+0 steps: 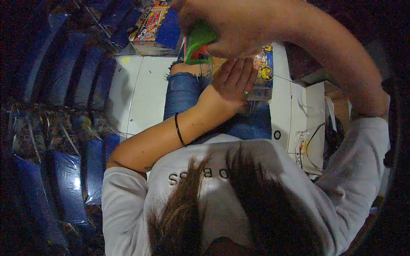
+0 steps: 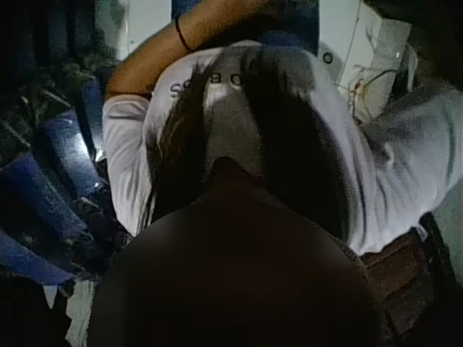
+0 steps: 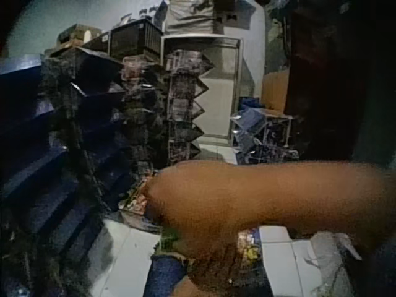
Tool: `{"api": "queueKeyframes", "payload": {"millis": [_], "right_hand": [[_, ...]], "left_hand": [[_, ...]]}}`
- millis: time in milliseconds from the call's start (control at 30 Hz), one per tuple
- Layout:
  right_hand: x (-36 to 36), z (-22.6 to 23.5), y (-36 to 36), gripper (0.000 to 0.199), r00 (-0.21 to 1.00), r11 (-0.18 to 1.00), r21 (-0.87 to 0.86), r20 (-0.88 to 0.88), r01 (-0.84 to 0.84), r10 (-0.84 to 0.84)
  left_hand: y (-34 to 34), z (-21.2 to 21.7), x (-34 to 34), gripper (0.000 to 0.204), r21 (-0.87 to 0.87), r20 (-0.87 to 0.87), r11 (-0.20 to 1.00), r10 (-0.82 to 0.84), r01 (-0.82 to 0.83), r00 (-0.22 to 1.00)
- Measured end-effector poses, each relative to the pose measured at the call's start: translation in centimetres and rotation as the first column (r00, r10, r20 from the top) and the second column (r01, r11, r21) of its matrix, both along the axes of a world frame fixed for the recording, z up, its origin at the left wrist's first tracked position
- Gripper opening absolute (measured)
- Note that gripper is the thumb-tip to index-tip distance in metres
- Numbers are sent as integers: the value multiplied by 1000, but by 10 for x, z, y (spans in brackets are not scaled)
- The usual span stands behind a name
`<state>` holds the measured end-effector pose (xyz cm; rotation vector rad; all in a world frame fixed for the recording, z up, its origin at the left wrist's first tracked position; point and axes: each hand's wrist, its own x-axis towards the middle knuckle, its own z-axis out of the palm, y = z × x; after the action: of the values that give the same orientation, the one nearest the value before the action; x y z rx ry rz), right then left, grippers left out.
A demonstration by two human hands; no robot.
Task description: The person sits on the floor and wraps several boxed toys in clear plastic using a handheld tape dispenser. They pull tape, apply it to the plastic-wrapped boxes, and place the finished items aside. The process is repeated for multiple toy boxes.
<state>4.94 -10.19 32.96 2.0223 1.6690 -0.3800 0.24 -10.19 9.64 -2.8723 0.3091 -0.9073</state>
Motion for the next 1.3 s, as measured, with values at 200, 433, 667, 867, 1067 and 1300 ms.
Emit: {"api": "queueKeyframes", "payload": {"millis": [200, 433, 667, 867, 1067, 1300], "right_hand": [[9, 1, -11, 38, 954, 949, -111, 32, -294, 299], [72, -17, -81, 51, 877, 813, 336, 112, -476, 467], [133, -81, -228, 63, 977, 775, 597, 156, -210, 145], [132, -143, -226, 43, 997, 852, 523, 77, -16, -29], [206, -282, -227, 32, 968, 967, 58, -56, 246, -243], [221, -435, -274, 50, 430, 93, 432, -805, 897, -410]], "left_hand": [[5, -3, 9, 99, -138, -39, 989, -54, 48, 998], [6, 1, 0, 71, 17, 9, 999, -38, 38, 999], [11, 9, -6, 75, -177, -79, 981, -92, 76, 993], [12, 3, -8, 71, -147, -51, 982, -127, 119, 991], [31, 3, -24, 58, -139, 62, 921, -359, 364, 931], [86, 15, -5, 50, -825, 71, 564, 42, 35, 997]]}}
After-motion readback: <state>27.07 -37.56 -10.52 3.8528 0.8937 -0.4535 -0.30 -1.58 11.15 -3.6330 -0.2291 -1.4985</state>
